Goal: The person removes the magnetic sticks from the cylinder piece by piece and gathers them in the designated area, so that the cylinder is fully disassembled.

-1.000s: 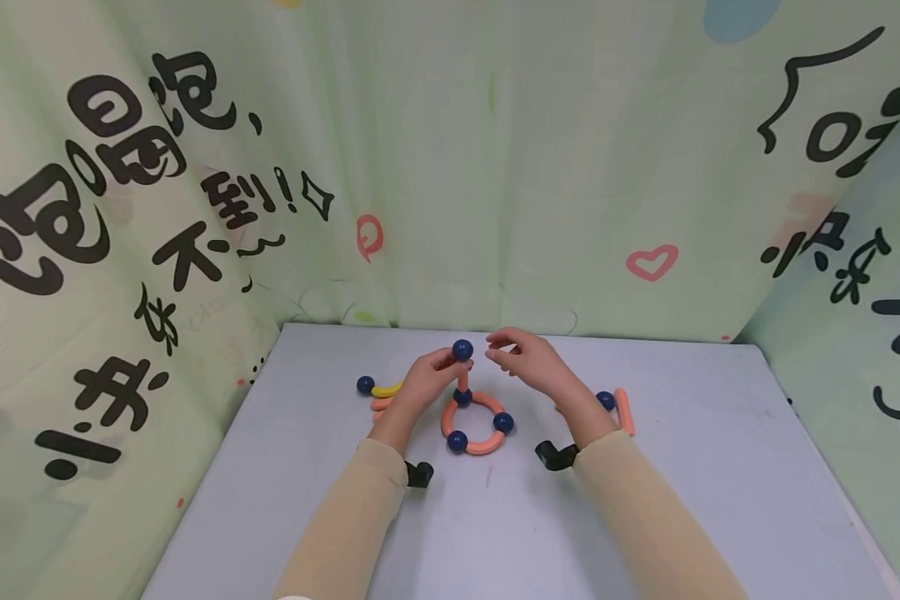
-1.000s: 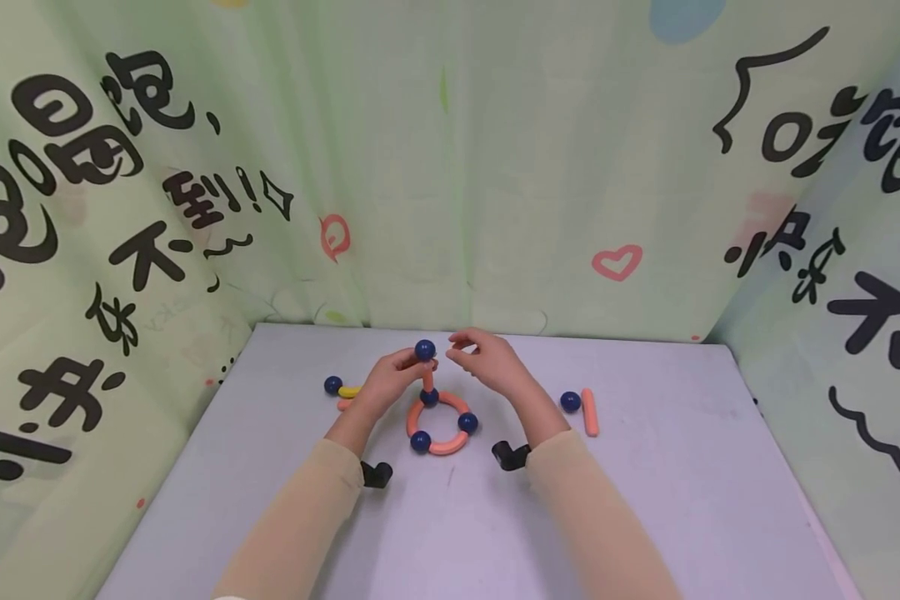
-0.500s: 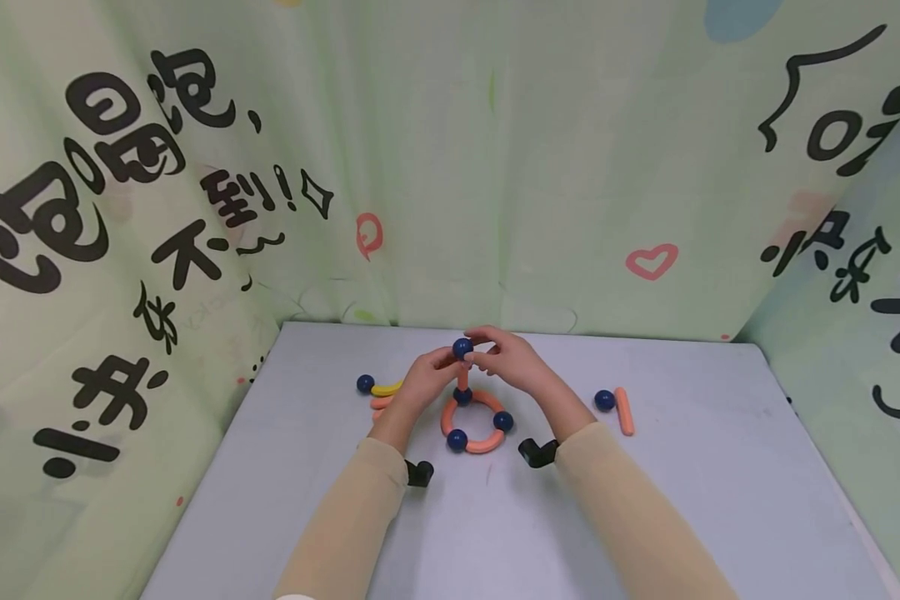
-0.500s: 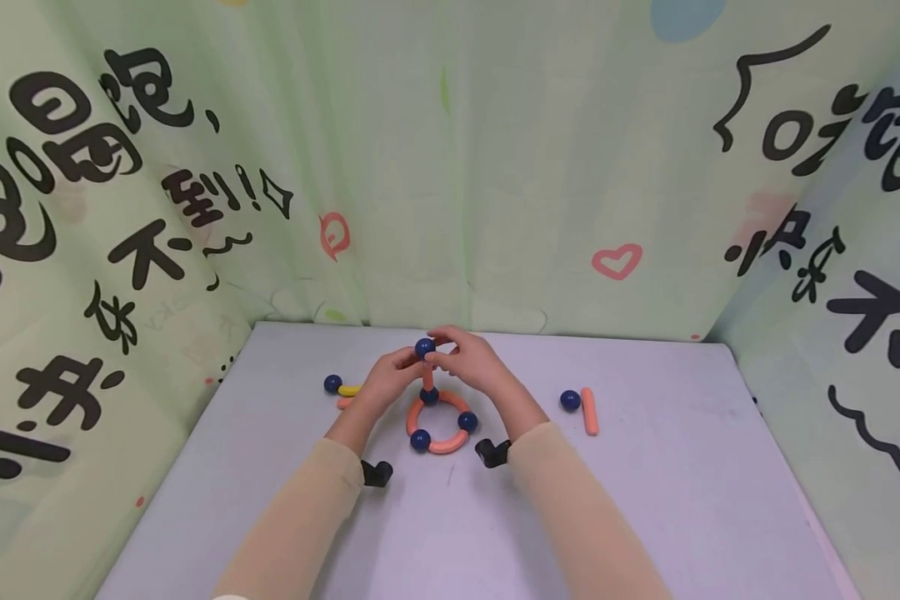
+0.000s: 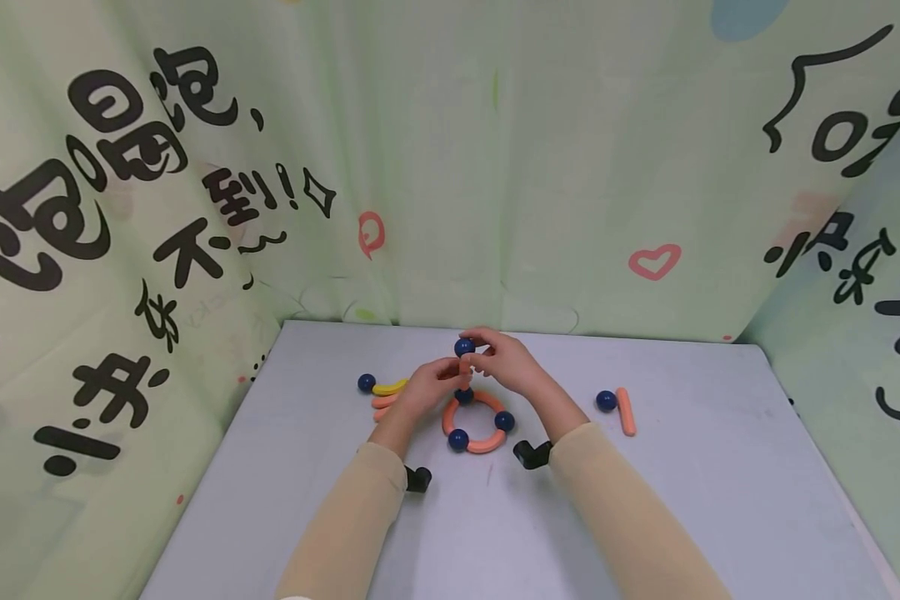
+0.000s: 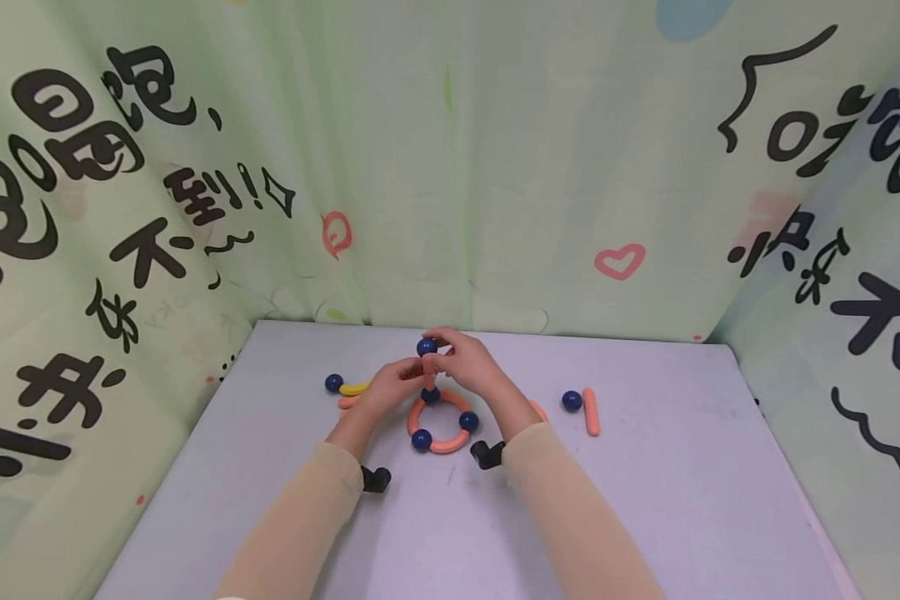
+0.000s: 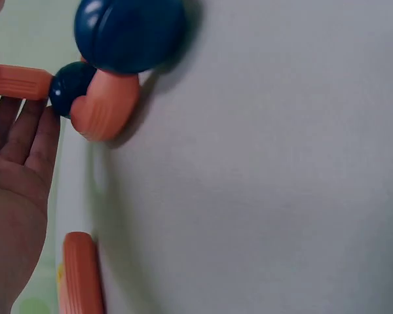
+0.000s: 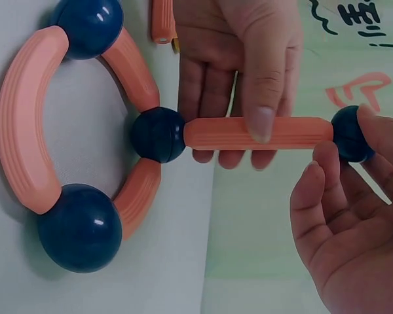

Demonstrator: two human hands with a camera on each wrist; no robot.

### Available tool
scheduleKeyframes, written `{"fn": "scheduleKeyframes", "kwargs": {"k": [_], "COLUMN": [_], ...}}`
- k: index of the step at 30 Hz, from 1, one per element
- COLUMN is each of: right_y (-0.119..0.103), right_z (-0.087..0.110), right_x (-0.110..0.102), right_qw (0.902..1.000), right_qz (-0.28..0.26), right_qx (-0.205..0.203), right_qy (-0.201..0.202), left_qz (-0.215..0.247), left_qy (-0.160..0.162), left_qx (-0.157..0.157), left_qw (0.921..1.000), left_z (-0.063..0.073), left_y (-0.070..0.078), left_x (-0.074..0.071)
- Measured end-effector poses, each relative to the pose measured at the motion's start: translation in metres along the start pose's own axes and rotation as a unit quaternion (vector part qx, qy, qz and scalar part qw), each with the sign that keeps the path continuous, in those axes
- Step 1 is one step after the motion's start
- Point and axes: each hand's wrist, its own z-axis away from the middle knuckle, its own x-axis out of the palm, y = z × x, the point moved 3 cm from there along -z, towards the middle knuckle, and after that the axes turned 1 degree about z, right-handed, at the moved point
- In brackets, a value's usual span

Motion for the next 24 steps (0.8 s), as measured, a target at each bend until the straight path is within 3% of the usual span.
{"fn": "scheduleKeyframes", "kwargs": {"k": [6,15,24], "right_y": [0.001,0.000,0.000], "right_z": [0.002,0.002,0.002], "right_x": [0.000,0.002,0.003], "right_qw": [1.0000,0.9998,0.9999], "right_qz": [0.003,-0.019,0.000], "right_qx": [0.000,-0.003,-0.014], "right_qy": [0.002,-0.001,0.009], "left_qz": [-0.031,-0.074,-0.068], "left_qy": [0.002,0.006,0.014], "left_qx": [-0.009,0.016,-0.003], "left_qw": [0.9995,0.9971,0.9976], "left_z": [-0.003,-0.001,0.000], "left_y": [-0.010,-0.018,-0.020], "left_x": [0.003,0.007,0.011]}}
